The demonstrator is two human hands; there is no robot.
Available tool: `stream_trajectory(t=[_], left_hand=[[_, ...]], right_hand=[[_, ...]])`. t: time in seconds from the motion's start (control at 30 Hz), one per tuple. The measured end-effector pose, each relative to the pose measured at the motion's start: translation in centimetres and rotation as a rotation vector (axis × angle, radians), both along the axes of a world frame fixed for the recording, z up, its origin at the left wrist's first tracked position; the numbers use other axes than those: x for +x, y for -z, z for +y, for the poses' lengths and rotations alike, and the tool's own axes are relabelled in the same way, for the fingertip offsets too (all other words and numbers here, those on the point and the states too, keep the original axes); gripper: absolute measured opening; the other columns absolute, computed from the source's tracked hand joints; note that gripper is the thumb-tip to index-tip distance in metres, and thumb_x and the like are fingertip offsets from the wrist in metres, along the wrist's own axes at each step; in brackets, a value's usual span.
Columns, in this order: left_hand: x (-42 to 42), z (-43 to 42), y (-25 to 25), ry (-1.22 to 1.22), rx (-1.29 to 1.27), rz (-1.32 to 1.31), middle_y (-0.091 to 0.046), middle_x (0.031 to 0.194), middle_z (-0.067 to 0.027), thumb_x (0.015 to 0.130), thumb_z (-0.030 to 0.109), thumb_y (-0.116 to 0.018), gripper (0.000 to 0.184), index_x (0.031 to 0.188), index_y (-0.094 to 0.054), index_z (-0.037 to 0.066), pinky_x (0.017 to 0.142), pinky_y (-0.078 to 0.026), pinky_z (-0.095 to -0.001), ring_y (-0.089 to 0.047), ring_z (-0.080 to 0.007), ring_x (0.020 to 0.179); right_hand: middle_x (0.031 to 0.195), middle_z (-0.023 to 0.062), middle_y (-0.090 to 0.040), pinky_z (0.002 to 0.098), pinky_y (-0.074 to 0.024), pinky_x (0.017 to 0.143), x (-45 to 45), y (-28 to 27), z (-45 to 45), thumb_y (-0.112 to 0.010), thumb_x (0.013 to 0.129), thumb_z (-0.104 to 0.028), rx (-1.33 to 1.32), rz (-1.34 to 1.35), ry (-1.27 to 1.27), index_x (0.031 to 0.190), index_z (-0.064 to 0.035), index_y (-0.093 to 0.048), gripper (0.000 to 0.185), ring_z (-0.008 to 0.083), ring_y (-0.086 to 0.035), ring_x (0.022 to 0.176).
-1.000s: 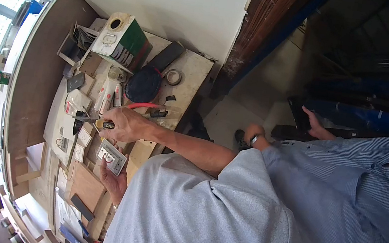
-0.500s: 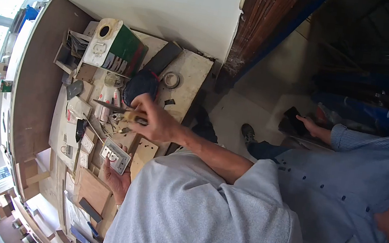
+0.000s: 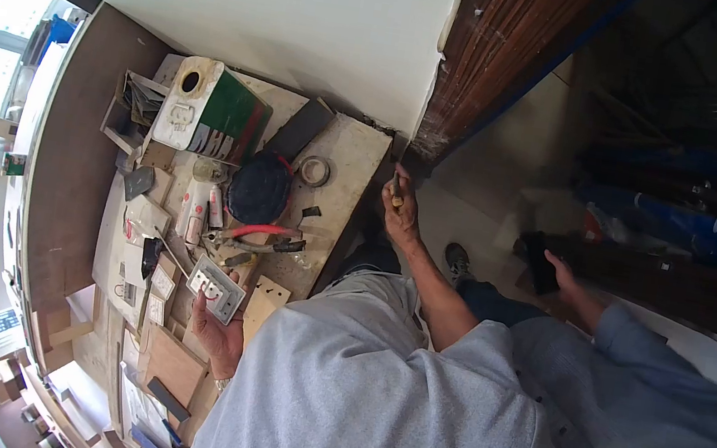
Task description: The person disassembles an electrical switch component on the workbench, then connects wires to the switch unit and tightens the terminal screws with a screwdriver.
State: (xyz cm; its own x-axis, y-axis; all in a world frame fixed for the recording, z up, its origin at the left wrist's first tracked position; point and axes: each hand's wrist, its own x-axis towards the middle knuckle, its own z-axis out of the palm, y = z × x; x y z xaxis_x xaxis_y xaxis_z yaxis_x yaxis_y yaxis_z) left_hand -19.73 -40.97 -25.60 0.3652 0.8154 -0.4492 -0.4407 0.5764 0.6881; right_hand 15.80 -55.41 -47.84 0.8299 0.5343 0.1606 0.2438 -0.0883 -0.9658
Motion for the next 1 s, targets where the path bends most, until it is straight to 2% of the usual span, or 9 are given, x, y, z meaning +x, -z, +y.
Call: stream_trajectory(t=[0.1,0.2,0.3,0.4,0.6,0.7,0.8,0.9,1.0], left_hand=[[0.4,0.0,-0.1,-0.008,-0.008,0.000,-0.062,0.145,-0.0211,0.105,0.031,-0.062,0.057,0.154,-0.047,0.006,0.110,-0.053,-0.0588,-0.063,-0.0383,0.133],[0.9,-0.1,-0.3,0.006,0.004,-0.008,-0.062,0.146,-0.0223,0.106,0.031,-0.061,0.057,0.155,-0.046,0.006,0.109,-0.054,-0.0579,-0.063,-0.0382,0.133],[1.1,0.0,-0.1,-0.001,-0.014,-0.003,-0.062,0.145,-0.0231,0.106,0.030,-0.061,0.057,0.155,-0.045,0.005,0.108,-0.055,-0.0574,-0.063,-0.0379,0.134],[1.2,0.0,-0.2,0.013,0.007,-0.035,-0.061,0.146,-0.0232,0.106,0.030,-0.061,0.057,0.155,-0.045,0.005,0.107,-0.056,-0.0563,-0.062,-0.0382,0.134],[1.3,-0.4,0.0,0.011,0.021,-0.002,-0.060,0.148,-0.0230,0.106,0.030,-0.061,0.057,0.155,-0.045,0.005,0.107,-0.057,-0.0542,-0.061,-0.0389,0.135],[1.6,-0.5,-0.1,0.009,0.009,0.004,-0.059,0.148,-0.0231,0.106,0.030,-0.061,0.057,0.155,-0.045,0.005,0.108,-0.056,-0.0544,-0.062,-0.0387,0.135],[1.7,-0.4,-0.2,0.015,0.007,0.015,-0.059,0.148,-0.0232,0.106,0.030,-0.061,0.057,0.154,-0.045,0.005,0.108,-0.055,-0.0545,-0.061,-0.0385,0.135],[1.6,-0.3,0.0,-0.001,-0.052,-0.026,-0.057,0.150,-0.0247,0.106,0.026,-0.063,0.065,0.164,-0.035,0.017,0.105,-0.058,-0.0519,-0.062,-0.0396,0.133],[2.0,-0.5,-0.1,0.005,-0.050,-0.028,-0.058,0.149,-0.0246,0.106,0.026,-0.063,0.064,0.163,-0.036,0.016,0.105,-0.058,-0.0512,-0.063,-0.0394,0.133]], right_hand=[[0.118,0.0035,-0.059,0.0382,-0.0499,0.096,1.0,1.6,0.0,-0.065,0.109,-0.018,-0.032,-0.055,0.018,0.134,-0.0067,-0.055,0.029,0.0186,-0.058,0.100],[0.136,0.0076,-0.061,0.0311,-0.0468,0.101,1.1,2.5,0.6,-0.065,0.107,-0.016,0.112,0.388,-0.063,0.154,-0.0088,-0.049,0.050,0.0188,-0.058,0.112],[0.132,0.0079,-0.061,0.0300,-0.0468,0.101,1.9,4.5,1.6,-0.064,0.106,-0.011,-0.016,0.255,-0.069,0.155,-0.0094,-0.049,0.052,0.0196,-0.058,0.109],[0.117,0.0057,-0.063,0.0301,-0.0484,0.095,2.4,4.3,1.3,-0.064,0.103,-0.005,-0.383,0.166,-0.107,0.148,-0.0077,-0.053,0.047,0.0192,-0.058,0.100],[0.098,0.0063,-0.057,0.0328,-0.0459,0.078,3.7,9.0,0.6,-0.062,0.096,-0.001,0.036,0.580,-0.093,0.118,-0.0006,-0.057,0.023,0.0217,-0.052,0.087],[0.098,0.0069,-0.058,0.0327,-0.0453,0.077,3.6,11.1,0.7,-0.063,0.096,0.000,-0.129,0.390,-0.075,0.115,-0.0018,-0.058,0.020,0.0211,-0.052,0.087],[0.098,0.0058,-0.057,0.0316,-0.0444,0.075,3.7,21.0,1.1,-0.061,0.102,-0.011,-0.200,0.105,0.090,0.115,-0.0047,-0.061,0.014,0.0170,-0.051,0.086],[0.094,0.0060,-0.057,0.0317,-0.0448,0.071,2.7,24.9,2.1,-0.059,0.107,-0.028,-0.191,0.699,0.128,0.115,-0.0066,-0.065,0.023,0.0137,-0.049,0.079],[0.093,0.0021,-0.051,0.0368,-0.0461,0.071,1.5,24.6,4.1,-0.058,0.098,-0.004,-0.004,0.264,0.068,0.139,-0.0037,-0.052,0.042,0.0166,-0.051,0.076]])
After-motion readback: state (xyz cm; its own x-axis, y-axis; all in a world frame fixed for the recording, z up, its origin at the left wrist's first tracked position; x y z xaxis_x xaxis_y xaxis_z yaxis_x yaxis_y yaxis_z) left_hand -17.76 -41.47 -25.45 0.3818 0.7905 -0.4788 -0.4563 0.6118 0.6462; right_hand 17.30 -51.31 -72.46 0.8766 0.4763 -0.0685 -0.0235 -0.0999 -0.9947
